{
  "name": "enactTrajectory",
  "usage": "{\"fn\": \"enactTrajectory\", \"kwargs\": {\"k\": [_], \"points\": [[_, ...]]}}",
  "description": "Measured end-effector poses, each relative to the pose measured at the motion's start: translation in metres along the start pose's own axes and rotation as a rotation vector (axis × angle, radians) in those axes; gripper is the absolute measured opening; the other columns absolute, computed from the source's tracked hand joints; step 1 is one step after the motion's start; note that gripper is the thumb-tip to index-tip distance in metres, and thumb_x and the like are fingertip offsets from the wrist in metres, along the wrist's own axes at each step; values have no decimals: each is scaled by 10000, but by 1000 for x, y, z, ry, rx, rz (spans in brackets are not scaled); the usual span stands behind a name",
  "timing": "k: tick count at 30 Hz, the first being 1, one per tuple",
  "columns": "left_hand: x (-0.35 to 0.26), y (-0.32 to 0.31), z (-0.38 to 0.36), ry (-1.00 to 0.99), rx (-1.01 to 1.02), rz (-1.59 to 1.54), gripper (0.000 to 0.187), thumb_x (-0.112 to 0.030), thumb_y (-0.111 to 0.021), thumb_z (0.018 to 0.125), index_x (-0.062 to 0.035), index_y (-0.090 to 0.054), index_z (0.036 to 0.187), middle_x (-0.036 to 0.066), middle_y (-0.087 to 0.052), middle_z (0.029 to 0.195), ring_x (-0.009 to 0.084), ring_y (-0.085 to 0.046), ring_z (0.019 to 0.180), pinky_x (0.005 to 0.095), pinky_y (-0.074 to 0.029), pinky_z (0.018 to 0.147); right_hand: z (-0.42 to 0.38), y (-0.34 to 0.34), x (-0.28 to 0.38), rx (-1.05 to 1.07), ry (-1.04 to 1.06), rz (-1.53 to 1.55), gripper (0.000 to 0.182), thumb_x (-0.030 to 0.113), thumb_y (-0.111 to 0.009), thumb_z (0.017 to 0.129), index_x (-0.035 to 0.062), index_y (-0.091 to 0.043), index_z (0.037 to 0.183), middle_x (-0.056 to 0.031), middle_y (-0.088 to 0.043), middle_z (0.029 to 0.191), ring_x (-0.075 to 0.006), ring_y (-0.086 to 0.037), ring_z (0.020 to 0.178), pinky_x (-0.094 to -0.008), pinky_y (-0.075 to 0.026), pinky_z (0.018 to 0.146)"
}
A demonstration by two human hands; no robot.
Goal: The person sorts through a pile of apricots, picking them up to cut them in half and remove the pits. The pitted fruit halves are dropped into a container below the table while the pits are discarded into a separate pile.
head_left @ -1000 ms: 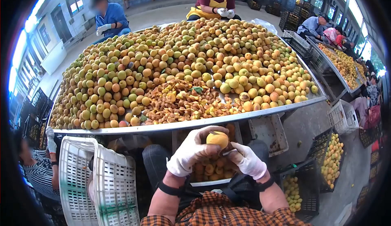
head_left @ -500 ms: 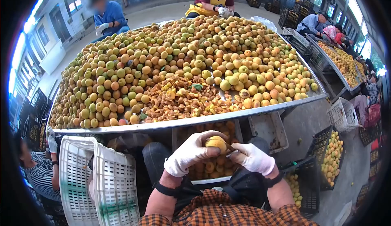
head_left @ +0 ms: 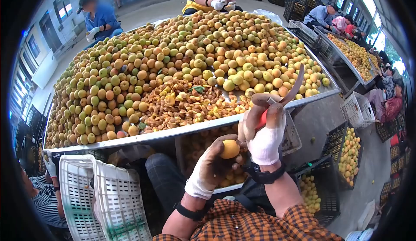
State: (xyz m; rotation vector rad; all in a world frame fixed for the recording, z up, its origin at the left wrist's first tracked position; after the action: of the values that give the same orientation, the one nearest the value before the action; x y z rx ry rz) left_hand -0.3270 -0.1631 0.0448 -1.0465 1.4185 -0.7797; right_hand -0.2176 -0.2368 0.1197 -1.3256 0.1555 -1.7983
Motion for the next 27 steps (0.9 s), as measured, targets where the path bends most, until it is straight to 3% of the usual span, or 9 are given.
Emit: {"fn": "enactTrajectory", "kwargs": {"k": [2,5,10,12,15,16,18,22,27], "points": [[1,7,3,-1,52,-61,496,-371,-579,925,-21,-486,1263,130,-571,1100,220,-566,848,308,-474,683,-3,1,-11,28,-10,52,356,324,-402,1015,-8,-518,1066,-24,-428,482,-120,-336,329,-275,-320,350],[5,15,7,-11,103,-163,518,-359,-586,921,-4,-472,1280,138,-570,1099,224,-568,854,317,-478,693,-6,2,-22,19,-65,85,389,364,-379,1021,3,-521,1049,-17,-407,478,-114,-321,327,-272,-314,349],[0,5,5,-53,30,-195,511,-318,-595,915,4,-457,1288,148,-572,1089,230,-591,869,324,-505,725,5,10,-36,-167,-337,461,458,519,-365,985,107,-553,1052,47,-261,498,-84,-181,356,-256,-183,345],[-8,6,8,-86,17,25,458,-271,-575,918,-1,-462,1271,147,-579,1077,236,-609,882,339,-531,744,10,11,-42,-163,-350,482,458,518,-372,983,103,-552,1052,50,-255,501,-79,-178,357,-254,-176,343],[-9,-1,17,-138,-171,90,396,-217,-551,910,-20,-476,1246,145,-583,1072,241,-617,885,362,-547,747,7,11,-46,-165,-402,439,383,439,-426,994,80,-551,1035,53,-277,488,-75,-200,344,-252,-185,331],[-4,11,26,-146,-240,153,364,-222,-481,931,-36,-486,1243,120,-568,1138,262,-582,1049,416,-529,877,6,9,-49,-171,-387,304,338,387,-455,995,64,-550,1020,53,-292,479,-75,-217,336,-253,-194,324],[-3,19,35,-152,-231,93,349,-209,-464,926,-40,-496,1230,107,-560,1174,249,-570,1081,397,-521,884,4,8,-52,-186,-372,202,225,252,-534,976,28,-551,979,39,-346,457,-81,-273,316,-259,-228,312],[-9,36,55,-88,-365,-209,466,-426,-457,963,-33,-527,1202,144,-617,1164,301,-593,1087,422,-444,995,-13,6,-58,-181,-364,100,205,228,-584,950,25,-567,969,14,-391,473,-87,-319,331,-259,-268,327],[-13,46,58,-203,-367,-172,527,-476,-389,991,-6,-556,1160,138,-644,1092,257,-612,1038,386,-492,925,9,22,-64,-230,-307,7,240,267,-582,952,29,-570,974,7,-388,480,-92,-318,341,-280,-298,344]]}}
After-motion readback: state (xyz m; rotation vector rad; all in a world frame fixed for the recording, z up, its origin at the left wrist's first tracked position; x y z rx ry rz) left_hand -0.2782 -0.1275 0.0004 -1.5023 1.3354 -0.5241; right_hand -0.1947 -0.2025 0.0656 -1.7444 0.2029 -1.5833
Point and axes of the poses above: each hand's wrist, its own z-axis towards the middle knuckle, its own y-axis out of the back of the hand, x = y × z, the point moved 1 cm from there along z, towards the middle knuckle
